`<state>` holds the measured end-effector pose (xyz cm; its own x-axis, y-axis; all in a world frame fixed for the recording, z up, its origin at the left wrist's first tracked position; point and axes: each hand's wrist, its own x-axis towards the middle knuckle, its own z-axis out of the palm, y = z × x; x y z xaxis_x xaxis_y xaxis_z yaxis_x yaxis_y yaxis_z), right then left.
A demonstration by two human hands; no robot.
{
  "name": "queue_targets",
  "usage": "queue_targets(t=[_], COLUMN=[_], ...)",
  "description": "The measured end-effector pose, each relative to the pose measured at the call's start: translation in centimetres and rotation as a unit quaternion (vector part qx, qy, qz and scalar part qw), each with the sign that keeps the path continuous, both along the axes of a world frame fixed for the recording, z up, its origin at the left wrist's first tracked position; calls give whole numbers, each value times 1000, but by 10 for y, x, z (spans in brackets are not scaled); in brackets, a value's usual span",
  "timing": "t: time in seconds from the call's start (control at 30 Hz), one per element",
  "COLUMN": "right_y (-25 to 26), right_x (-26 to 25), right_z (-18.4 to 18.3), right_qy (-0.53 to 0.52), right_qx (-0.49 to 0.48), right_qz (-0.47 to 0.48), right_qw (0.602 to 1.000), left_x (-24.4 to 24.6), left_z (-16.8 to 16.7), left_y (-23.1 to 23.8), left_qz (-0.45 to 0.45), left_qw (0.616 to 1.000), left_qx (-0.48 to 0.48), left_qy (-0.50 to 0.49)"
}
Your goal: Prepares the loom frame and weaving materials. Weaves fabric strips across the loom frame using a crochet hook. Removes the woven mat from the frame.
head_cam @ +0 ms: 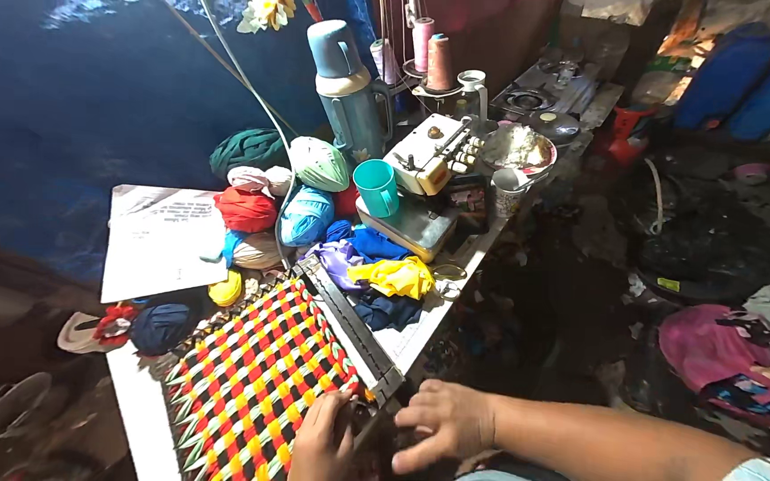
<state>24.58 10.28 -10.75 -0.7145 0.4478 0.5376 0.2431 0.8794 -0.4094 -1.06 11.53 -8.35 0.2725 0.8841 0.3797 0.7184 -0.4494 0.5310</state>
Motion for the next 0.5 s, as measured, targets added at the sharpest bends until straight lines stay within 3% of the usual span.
queue_targets(t=[0.13, 0.2, 0.33, 0.5], right_y=[-4, -4, -15, -33], right_x=[-36, -48, -67, -78], right_z=[-11, -13, -30, -36], right_qy=[-58, -82, -103, -42], right_qx=[-4, -12, 73, 51], right_qz=[24, -22, -148, -233], right_qw=[998, 996, 981, 970], left_x=[1, 3, 4, 1], left_z=[2, 7, 3, 1], left_y=[-1, 0, 2, 4], left_qz=[4, 2, 8, -1], left_qw=[1000, 1000, 1000, 999], left_qx=[-11, -29, -13, -16], left_qy=[1, -3, -8, -38])
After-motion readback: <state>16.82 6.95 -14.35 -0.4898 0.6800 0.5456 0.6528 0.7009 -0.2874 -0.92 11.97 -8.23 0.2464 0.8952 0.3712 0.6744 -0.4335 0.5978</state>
